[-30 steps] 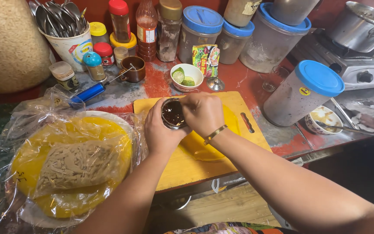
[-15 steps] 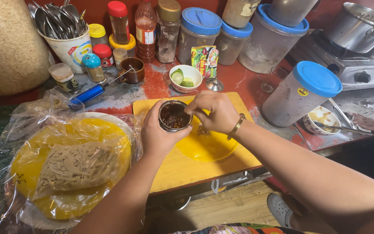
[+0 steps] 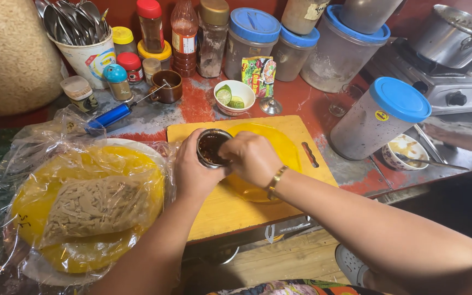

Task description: The person assembles a food item on a yellow crepe by adding a white paste, shredded meat, powdered seasonings, a dark sauce, and a dark chunky mixture. They use spoons and a compartmentalized spice container to layer ingredients on the crepe.

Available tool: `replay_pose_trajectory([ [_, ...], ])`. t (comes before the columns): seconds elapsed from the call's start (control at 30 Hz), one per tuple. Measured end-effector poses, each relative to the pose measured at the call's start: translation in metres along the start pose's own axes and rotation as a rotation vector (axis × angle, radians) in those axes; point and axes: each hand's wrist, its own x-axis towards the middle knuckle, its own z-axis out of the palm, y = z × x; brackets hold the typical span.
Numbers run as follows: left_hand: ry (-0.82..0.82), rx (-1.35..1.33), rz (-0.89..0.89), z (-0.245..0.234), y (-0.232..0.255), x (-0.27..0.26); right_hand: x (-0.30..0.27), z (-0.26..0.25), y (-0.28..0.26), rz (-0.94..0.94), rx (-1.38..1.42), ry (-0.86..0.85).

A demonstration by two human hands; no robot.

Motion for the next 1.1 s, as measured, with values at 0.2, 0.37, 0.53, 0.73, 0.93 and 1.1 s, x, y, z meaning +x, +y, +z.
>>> replay_pose_trajectory([
  [0.2,0.007,-0.049,-0.036,0.009,0.005,-0.003,0.026,0.016,0.015,0.084,-0.075,0.149],
  [0.37,0.032,-0.009,-0.036,0.006,0.005,-0.002,0.006,-0.009,0.016,0.005,-0.145,-0.009],
  [0.53,0.047,0.026,-0.071,0.005,0.004,-0.001,0.003,0.005,-0.001,0.029,0.005,0.024],
  [0.73,0.03,-0.017,-0.051,0.007,0.007,-0.002,0.024,0.011,0.013,0.065,-0.062,0.19],
  [0.93,0.04,0.004,-0.037,0.006,0.006,-0.001,0.006,-0.009,-0.005,0.051,-0.076,0.041],
  [1.1,0.065,0.007,-0.045,0.009,0.009,-0.004,0.011,0.006,-0.007,0.112,-0.004,0.113],
])
